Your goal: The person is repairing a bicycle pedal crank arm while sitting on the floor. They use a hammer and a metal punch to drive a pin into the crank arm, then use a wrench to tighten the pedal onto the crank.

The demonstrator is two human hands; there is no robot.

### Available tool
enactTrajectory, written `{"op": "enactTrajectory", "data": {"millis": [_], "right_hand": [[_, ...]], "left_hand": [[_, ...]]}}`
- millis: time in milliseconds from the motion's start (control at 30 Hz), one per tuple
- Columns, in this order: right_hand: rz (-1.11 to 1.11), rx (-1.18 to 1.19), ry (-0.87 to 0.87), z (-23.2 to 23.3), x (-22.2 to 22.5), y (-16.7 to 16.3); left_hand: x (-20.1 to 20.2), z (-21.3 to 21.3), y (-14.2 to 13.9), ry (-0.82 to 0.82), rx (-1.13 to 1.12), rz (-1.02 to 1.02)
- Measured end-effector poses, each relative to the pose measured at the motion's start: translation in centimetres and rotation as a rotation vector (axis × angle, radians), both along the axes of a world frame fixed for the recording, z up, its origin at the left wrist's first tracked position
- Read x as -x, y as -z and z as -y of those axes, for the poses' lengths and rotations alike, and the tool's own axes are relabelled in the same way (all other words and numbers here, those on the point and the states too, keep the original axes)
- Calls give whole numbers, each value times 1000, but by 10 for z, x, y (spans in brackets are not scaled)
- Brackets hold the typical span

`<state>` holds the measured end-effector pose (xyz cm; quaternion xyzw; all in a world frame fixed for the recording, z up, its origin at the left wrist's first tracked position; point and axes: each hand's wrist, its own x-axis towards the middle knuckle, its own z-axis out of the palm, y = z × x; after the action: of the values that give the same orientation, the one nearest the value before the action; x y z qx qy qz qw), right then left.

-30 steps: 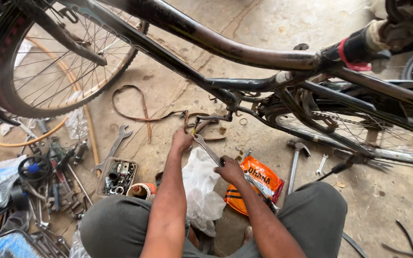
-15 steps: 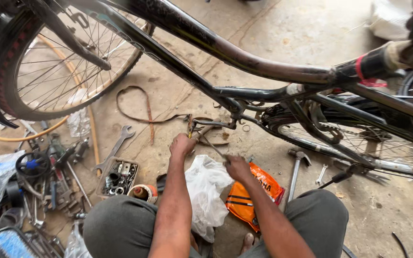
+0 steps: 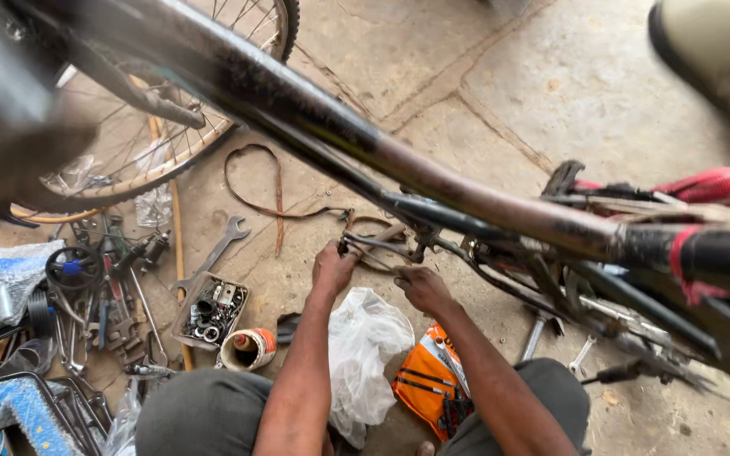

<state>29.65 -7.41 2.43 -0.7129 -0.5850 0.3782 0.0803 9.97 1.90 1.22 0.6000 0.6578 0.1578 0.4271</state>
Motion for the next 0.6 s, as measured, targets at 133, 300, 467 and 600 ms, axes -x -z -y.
{"op": "enactTrajectory", "data": {"millis": [133,300,467,600], "right_hand": [[-134,-89,14,-16,10,15],[-151,-174,-8,-33,20,26],[30,12,-177,-46,24,21],[-9,137,-163,-54,26,17]], "left_hand": [[7,-5,2,43,-15,-64],[10,-5,2,48,-71,-184],[6,-1,-3,34,-61,-206],[7,-2,-7,24,-51,-191]]}}
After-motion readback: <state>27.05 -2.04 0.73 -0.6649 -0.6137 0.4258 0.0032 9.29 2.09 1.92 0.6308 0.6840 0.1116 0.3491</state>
